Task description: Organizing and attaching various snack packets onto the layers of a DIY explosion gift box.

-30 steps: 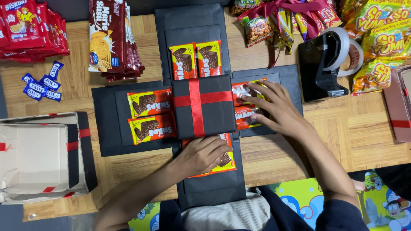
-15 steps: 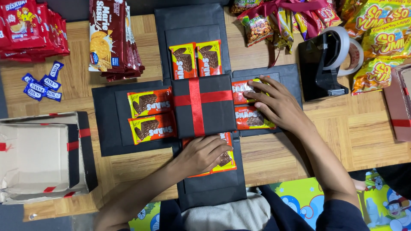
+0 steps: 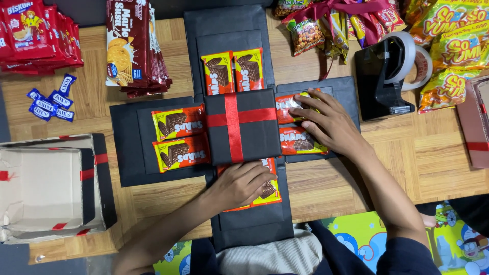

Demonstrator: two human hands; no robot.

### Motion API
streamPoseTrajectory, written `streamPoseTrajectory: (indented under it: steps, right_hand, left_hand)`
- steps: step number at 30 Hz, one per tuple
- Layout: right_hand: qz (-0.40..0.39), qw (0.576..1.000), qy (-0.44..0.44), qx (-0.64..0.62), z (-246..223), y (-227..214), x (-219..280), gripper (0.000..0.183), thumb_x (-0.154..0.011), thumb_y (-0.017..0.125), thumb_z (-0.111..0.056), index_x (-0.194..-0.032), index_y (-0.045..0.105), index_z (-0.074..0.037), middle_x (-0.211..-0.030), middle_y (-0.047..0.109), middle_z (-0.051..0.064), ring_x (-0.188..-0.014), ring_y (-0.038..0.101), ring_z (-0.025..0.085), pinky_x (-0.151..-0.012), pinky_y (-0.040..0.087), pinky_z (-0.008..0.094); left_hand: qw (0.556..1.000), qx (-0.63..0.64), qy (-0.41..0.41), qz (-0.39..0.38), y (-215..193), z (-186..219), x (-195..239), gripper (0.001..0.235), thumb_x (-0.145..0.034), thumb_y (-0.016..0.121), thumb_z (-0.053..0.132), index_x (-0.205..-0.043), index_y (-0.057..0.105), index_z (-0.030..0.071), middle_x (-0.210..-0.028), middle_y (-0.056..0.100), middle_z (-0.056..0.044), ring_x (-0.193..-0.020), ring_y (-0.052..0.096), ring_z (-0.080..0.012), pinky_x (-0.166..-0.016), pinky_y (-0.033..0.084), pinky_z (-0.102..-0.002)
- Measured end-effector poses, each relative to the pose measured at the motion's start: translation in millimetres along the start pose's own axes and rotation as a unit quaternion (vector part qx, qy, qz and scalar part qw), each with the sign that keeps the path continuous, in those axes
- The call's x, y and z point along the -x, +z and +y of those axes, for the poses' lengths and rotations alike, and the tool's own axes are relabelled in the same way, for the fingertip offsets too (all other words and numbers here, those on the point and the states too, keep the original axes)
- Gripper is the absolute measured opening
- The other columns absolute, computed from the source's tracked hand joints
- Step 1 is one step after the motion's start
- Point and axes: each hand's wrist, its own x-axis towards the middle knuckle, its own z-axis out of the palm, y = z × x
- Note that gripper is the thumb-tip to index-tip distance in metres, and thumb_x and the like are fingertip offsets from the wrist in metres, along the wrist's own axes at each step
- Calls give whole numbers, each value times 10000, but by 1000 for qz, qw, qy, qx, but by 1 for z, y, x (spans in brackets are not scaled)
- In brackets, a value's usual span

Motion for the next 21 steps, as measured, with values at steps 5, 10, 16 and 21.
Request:
streamPoseTrajectory:
  steps: [5,10,16,21]
  right_hand:
    - [28,1000,-10,-10,-5,-5,-7,394,-1076,467,-354,-1389,646,-194,-1493,573,78,-1423,465,391,-1169,339,543]
    - [35,997,-22,-61,-20,-26,-36,417,-1090,418,-284,-1404,625,-103,-1483,573,145,-1411,475,425,-1132,360,563]
    - [-14,990,6,-139,-22,-14,-77,468,-1124,306,-264,-1437,585,-55,-1461,579,189,-1401,459,473,-1114,356,587]
    - [-65,985,20,-161,-24,-4,-100,514,-1128,219,-251,-1426,579,-36,-1469,557,219,-1371,449,522,-1084,371,623]
  left_hand:
    - [994,3,81,80,-12,-3,9,381,-1097,334,221,-1074,706,143,-1003,666,-54,-937,703,-259,-781,548,-360]
    - [977,-45,100,184,-65,-54,17,249,-993,476,283,-1005,719,232,-1060,719,-33,-952,710,-278,-733,572,-427]
    - [962,-77,-231,122,-100,-98,-26,345,-999,440,-34,-1252,637,94,-1203,636,-92,-1105,594,-350,-860,419,-436]
    - [948,-134,-283,-60,-88,-122,-17,620,-918,479,-93,-1449,546,218,-1389,580,-27,-1317,489,-257,-1031,369,-406]
